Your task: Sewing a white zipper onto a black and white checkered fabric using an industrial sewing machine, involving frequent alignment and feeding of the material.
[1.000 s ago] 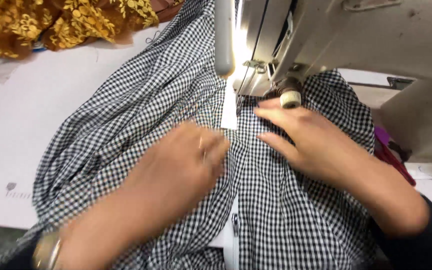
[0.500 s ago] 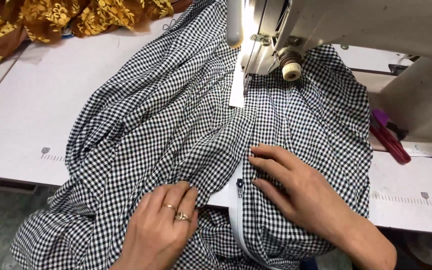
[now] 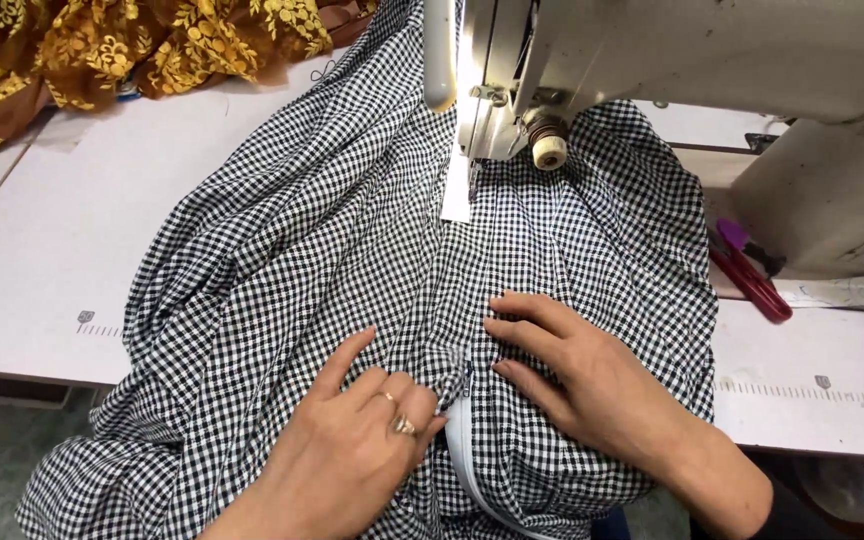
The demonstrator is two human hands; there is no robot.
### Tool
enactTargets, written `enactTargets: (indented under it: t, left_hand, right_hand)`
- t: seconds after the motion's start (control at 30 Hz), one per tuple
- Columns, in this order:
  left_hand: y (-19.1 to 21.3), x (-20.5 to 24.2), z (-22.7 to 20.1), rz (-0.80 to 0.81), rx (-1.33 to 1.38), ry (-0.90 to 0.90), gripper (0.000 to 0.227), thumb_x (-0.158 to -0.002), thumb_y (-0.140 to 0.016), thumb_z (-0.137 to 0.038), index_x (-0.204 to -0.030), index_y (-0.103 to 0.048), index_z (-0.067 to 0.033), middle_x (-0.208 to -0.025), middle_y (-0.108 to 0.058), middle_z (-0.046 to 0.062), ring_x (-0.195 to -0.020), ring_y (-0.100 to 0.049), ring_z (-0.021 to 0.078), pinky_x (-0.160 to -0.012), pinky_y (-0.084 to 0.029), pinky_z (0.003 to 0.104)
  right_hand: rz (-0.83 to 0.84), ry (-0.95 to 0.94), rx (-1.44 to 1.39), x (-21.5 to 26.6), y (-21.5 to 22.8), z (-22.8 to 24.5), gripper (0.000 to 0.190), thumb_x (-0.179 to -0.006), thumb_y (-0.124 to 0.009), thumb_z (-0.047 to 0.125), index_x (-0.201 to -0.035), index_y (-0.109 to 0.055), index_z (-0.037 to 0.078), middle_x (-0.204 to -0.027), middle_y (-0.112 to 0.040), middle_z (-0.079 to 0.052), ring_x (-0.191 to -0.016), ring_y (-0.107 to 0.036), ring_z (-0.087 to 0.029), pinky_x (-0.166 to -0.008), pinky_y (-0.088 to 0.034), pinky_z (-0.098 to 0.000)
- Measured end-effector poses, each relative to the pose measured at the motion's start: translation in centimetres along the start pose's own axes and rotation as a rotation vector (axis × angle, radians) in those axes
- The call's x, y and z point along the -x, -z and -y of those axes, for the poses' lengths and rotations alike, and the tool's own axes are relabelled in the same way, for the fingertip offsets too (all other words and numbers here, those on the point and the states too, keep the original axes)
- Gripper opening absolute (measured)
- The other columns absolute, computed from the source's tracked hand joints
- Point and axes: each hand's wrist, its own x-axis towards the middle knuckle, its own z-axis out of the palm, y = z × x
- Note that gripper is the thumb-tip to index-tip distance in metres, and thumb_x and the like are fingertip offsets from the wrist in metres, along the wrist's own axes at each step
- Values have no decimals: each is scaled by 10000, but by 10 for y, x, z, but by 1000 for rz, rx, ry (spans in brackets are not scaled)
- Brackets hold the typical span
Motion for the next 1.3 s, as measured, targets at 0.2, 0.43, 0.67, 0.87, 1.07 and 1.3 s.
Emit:
enactTargets:
  t: [0.2,0.43,0.67,0.87,1.07,1.3]
  left_hand:
    - [2,2,11,126,184,299,239,-921,-588,-351,-884,-601,-116,-901,-615,35,-853,-565,237,-843,-428,443]
    - [12,12,41,172,-297,545,510,-889,-558,-447,-1235,-536,-73,-1222,-542,165,-1052,-531,317,-812,-489,465]
    - [20,6,72,320,-37,656,392,-789,-521,-25,-1177,-519,-78,-979,-570,137,-868,-560,326,-714,-512,479]
    - [32,1,99,187,-448,603,300,-805,-514,-75,-1091,-571,-141,-1010,-570,80,-928,-563,297,-686,-493,454]
    - [25,-47,60,161,335,586,347,-870,-479,-174,-1165,-595,-32,-1231,-584,144,-1153,-538,297,-998,-441,436]
    - [-19,-60,79,455,437,85,664,-831,-537,-176,-1457,-329,-97,-1531,-280,133,-1434,-158,307,-1082,-95,633]
  right_hand:
    - [-10,-12,114,0,-2,4,346,-872,-616,202,-1177,-589,40,-1219,-573,-116,-974,-658,-238,-777,-593,-355]
    - [-16,144,191,-4,-14,24,439,-848,-665,217,-1221,-547,16,-1218,-560,-167,-1018,-629,-284,-788,-587,-375]
    - [-154,316,109,-15,-22,30,155,-874,-608,40,-1008,-598,-37,-1030,-609,-166,-969,-639,-304,-843,-574,-381]
    - [-132,310,-30,-12,-16,19,122,-867,-569,-2,-971,-627,-33,-985,-650,-146,-1018,-669,-295,-889,-584,-361]
    - [-93,263,-54,-13,-19,16,170,-878,-568,32,-1023,-646,-11,-1044,-664,-133,-1028,-673,-265,-888,-579,-346]
    - [5,116,-14,-7,-14,9,589,-845,-691,267,-1342,-464,48,-1408,-440,-194,-1195,-571,-310,-922,-533,-412]
